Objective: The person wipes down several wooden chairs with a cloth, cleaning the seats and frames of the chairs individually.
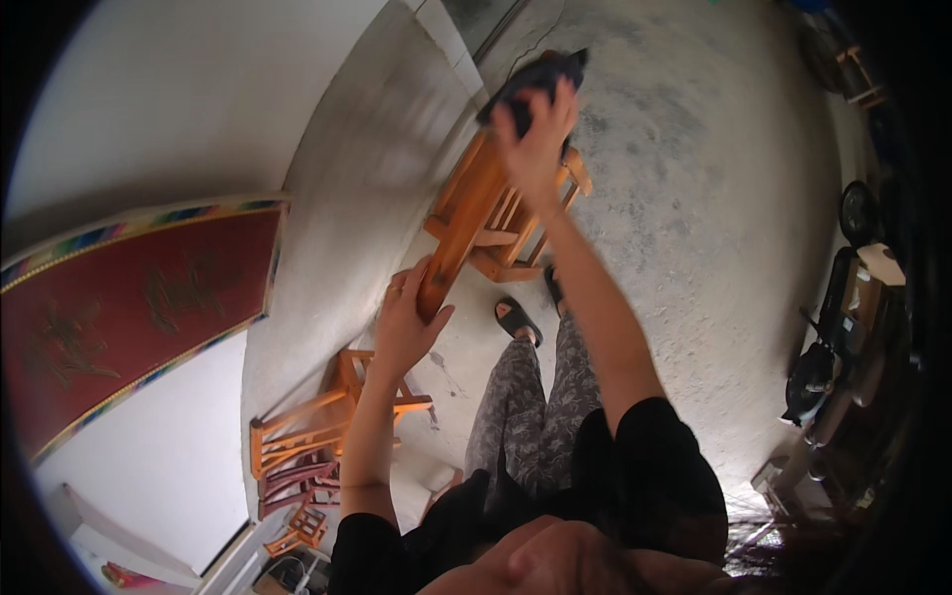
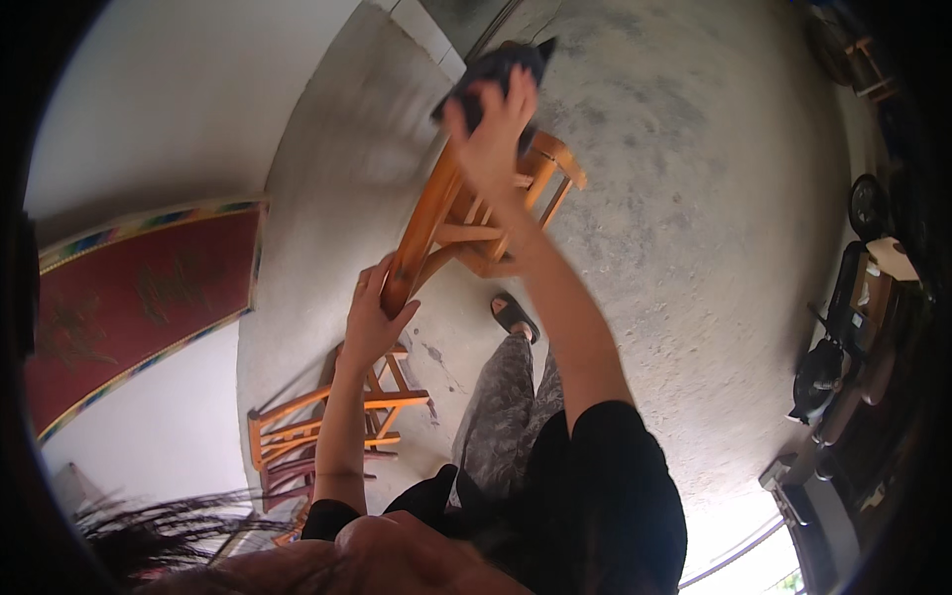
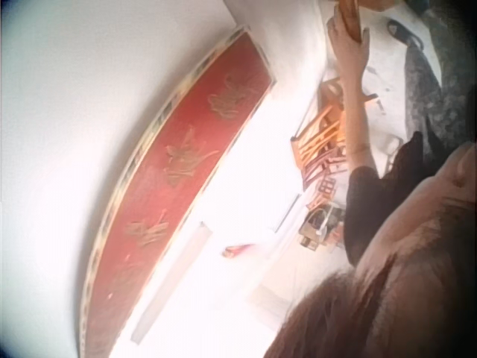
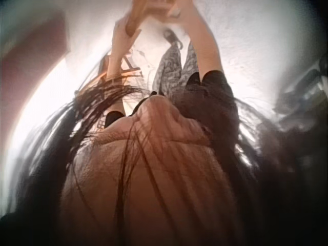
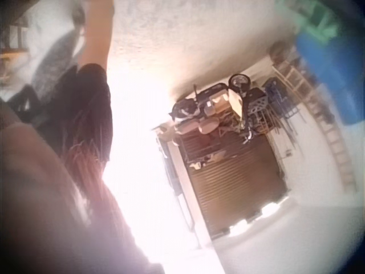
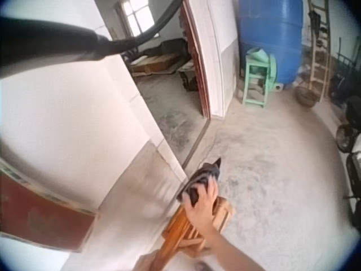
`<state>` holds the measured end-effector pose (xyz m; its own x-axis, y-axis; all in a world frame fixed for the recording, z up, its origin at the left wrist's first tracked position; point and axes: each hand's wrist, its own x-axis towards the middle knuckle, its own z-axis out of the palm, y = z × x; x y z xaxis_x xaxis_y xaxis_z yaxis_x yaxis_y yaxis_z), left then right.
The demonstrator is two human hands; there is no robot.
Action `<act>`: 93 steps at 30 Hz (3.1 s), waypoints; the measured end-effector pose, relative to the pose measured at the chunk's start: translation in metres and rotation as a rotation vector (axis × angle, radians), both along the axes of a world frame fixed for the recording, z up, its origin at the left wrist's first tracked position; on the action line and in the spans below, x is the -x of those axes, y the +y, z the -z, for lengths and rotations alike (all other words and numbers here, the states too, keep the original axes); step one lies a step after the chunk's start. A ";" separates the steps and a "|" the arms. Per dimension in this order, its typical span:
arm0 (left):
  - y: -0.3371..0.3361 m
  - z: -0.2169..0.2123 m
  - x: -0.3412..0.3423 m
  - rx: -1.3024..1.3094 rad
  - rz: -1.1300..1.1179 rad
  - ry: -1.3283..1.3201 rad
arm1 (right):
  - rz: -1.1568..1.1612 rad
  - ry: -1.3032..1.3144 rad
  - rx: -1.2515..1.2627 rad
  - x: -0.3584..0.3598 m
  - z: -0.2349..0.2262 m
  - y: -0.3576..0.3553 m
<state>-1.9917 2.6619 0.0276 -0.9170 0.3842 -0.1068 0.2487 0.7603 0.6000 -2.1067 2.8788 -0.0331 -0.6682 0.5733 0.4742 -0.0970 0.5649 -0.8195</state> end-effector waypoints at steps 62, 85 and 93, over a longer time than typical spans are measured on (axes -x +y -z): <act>0.121 0.131 -0.379 -1.864 -1.724 0.064 | -2.059 -0.424 0.147 -0.369 0.103 -0.176; 0.123 0.099 -0.334 -0.858 -2.244 -0.189 | -1.884 -0.206 -0.947 -0.198 0.342 -0.153; 0.132 0.110 -0.346 -0.852 -2.252 -0.073 | -1.727 0.125 -0.911 -0.084 0.392 -0.176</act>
